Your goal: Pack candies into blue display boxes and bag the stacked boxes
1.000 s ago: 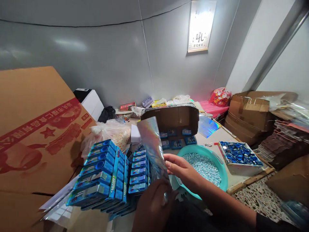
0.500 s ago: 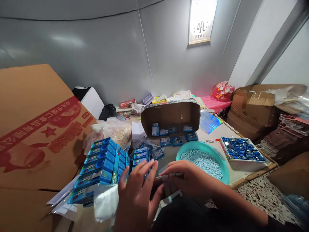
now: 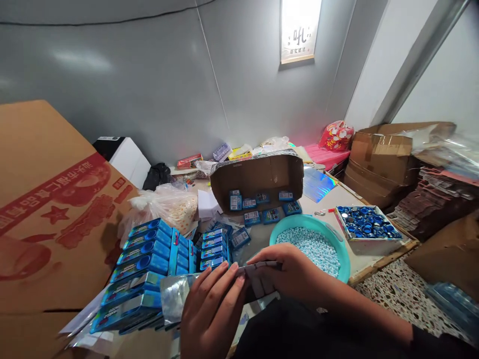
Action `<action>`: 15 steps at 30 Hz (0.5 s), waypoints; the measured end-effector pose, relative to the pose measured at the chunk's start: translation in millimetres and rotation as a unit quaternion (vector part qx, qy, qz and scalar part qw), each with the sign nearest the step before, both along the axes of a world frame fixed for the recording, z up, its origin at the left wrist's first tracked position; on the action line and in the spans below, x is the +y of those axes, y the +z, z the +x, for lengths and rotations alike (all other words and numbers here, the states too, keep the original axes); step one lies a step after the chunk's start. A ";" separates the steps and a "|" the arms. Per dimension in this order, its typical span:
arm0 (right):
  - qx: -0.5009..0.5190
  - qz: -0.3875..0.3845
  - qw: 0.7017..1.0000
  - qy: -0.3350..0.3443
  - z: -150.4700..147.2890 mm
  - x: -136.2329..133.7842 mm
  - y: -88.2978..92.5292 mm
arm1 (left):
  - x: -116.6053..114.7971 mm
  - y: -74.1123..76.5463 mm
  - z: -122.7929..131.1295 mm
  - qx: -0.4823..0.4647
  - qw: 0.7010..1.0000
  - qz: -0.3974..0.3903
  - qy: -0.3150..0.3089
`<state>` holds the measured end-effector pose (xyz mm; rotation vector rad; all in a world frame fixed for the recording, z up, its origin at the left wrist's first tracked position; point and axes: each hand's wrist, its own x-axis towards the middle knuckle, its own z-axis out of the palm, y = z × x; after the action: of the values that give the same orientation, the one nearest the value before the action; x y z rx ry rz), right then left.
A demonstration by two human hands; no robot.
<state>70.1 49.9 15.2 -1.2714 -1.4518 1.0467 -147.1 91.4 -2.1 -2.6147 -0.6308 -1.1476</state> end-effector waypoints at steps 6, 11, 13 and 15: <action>0.026 -0.001 0.999 -0.031 4.4 6.5 -1.9 | -10.8 -4.1 5.5 -0.016 0.994 -0.078 -0.070; 0.065 -0.108 0.967 -0.220 49.4 15.3 -76.0 | -21.2 4.7 -7.3 -0.275 0.911 -0.306 -0.003; 0.029 -0.157 0.944 -0.288 76.0 10.0 -121.2 | -17.5 12.6 -29.7 -0.368 0.844 -0.379 0.096; -0.081 -0.170 0.925 -0.329 99.0 1.1 -161.2 | -8.0 21.4 -58.2 -0.436 0.770 -0.432 0.175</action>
<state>169.2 51.0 -146.0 -1.9566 -0.8487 0.7533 -205.4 83.5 19.3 -2.1072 -2.1590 -2.3169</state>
